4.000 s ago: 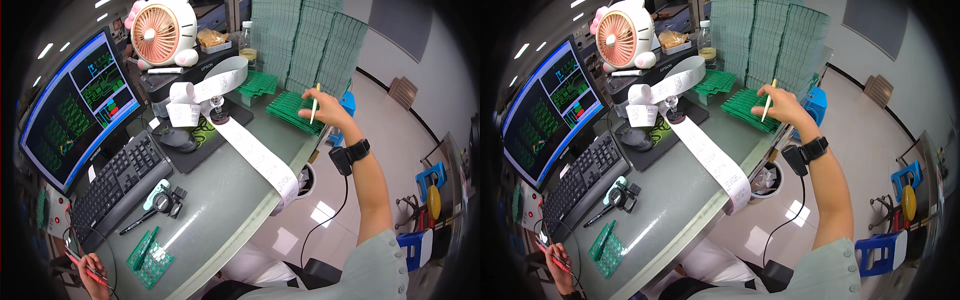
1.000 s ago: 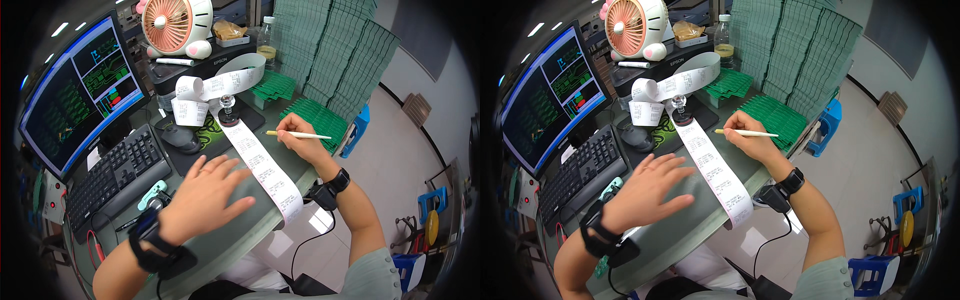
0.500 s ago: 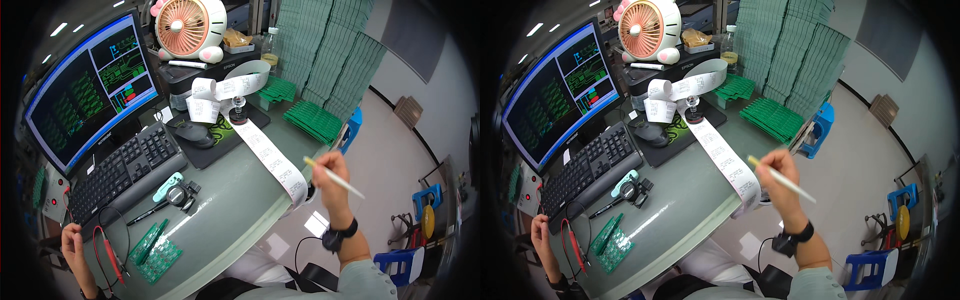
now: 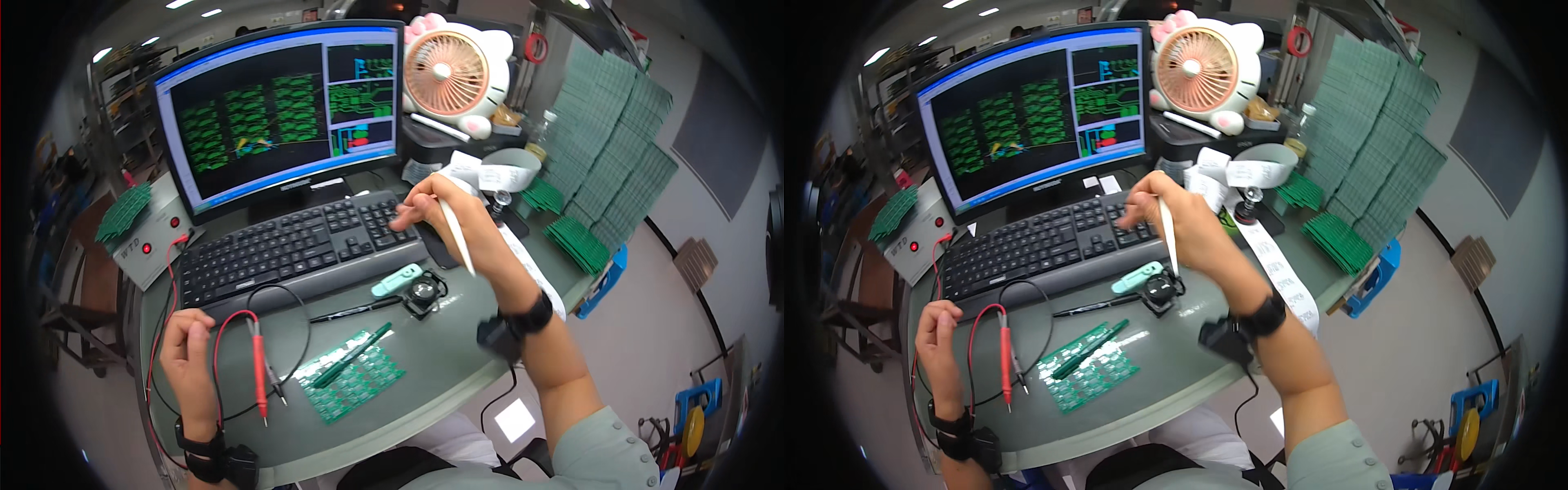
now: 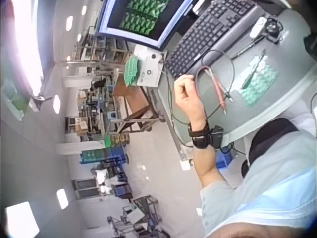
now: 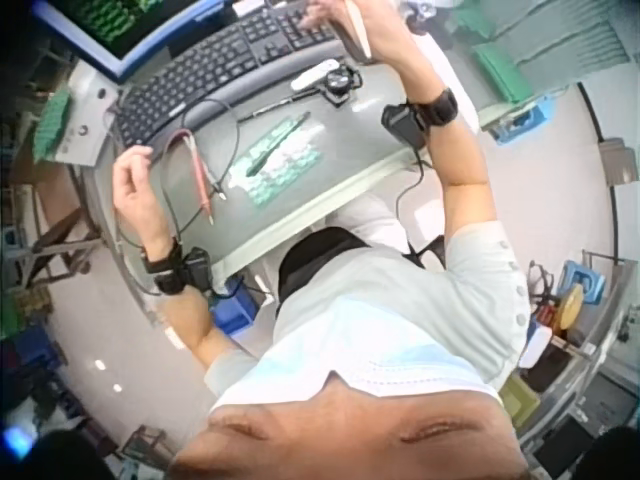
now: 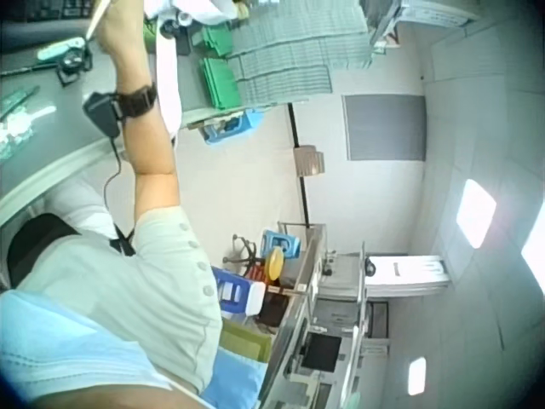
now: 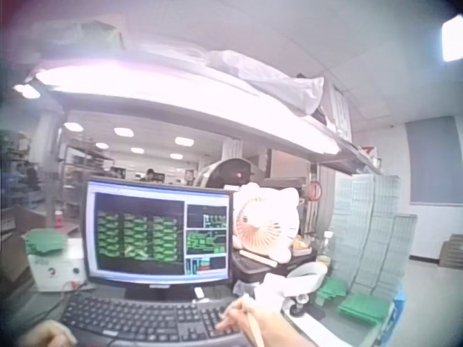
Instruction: Testing and inspecting printed circuit boards using multimeter probes and a computer interface.
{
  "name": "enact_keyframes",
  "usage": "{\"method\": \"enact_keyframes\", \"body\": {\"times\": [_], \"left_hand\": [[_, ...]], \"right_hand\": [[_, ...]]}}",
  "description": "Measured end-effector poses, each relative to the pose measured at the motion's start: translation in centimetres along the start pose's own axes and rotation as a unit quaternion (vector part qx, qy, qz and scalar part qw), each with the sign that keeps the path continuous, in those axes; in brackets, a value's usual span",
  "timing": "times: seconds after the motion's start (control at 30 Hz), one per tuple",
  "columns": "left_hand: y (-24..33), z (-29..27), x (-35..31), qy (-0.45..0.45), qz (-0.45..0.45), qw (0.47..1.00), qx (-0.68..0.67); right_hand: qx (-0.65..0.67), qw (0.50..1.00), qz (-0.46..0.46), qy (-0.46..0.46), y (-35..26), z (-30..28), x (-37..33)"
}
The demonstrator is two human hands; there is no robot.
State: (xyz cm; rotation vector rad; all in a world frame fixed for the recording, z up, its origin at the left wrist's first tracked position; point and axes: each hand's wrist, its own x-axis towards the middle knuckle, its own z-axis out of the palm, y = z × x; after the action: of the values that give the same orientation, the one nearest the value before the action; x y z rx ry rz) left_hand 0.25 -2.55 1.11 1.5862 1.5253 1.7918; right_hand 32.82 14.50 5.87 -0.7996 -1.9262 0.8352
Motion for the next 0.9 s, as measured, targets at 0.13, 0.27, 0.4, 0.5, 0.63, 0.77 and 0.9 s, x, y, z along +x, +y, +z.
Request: {"method": "enact_keyframes", "body": {"times": [0.13, 0.27, 0.4, 0.5, 0.63, 0.77, 0.9], "left_hand": [[0.3, -0.4, -0.3, -0.006, 0.004, 1.000, -0.004], [-0.1, -0.8, -0.4, -0.003, 0.006, 1.000, 0.008], [-0.5, -0.7, -0.3, -0.003, 0.003, 1.000, 0.005], [-0.6, -0.6, -0.2, -0.011, 0.004, 1.000, 0.005], [-0.5, -0.6, -0.2, -0.019, 0.003, 1.000, 0.010], [-0.6, -0.6, -0.2, 0.003, -0.006, 1.000, 0.010], [-0.6, -0.6, -0.1, 0.004, -0.002, 1.000, 0.014]], "right_hand": [[-0.165, 0.984, -0.011, -0.071, 4.9, -0.9, 3.2], [-0.198, 0.972, -0.008, -0.129, 6.7, 0.2, 4.8], [-0.263, 0.954, -0.089, -0.116, 8.9, 0.4, 5.7], [-0.276, 0.949, -0.076, -0.129, 9.1, 0.0, 6.0], [-0.275, 0.947, -0.069, -0.149, 9.3, 0.4, 5.9], [-0.280, 0.946, -0.084, -0.142, 8.2, 1.4, 6.7], [-0.322, 0.945, -0.030, -0.050, 9.5, 0.1, 8.0]]}}
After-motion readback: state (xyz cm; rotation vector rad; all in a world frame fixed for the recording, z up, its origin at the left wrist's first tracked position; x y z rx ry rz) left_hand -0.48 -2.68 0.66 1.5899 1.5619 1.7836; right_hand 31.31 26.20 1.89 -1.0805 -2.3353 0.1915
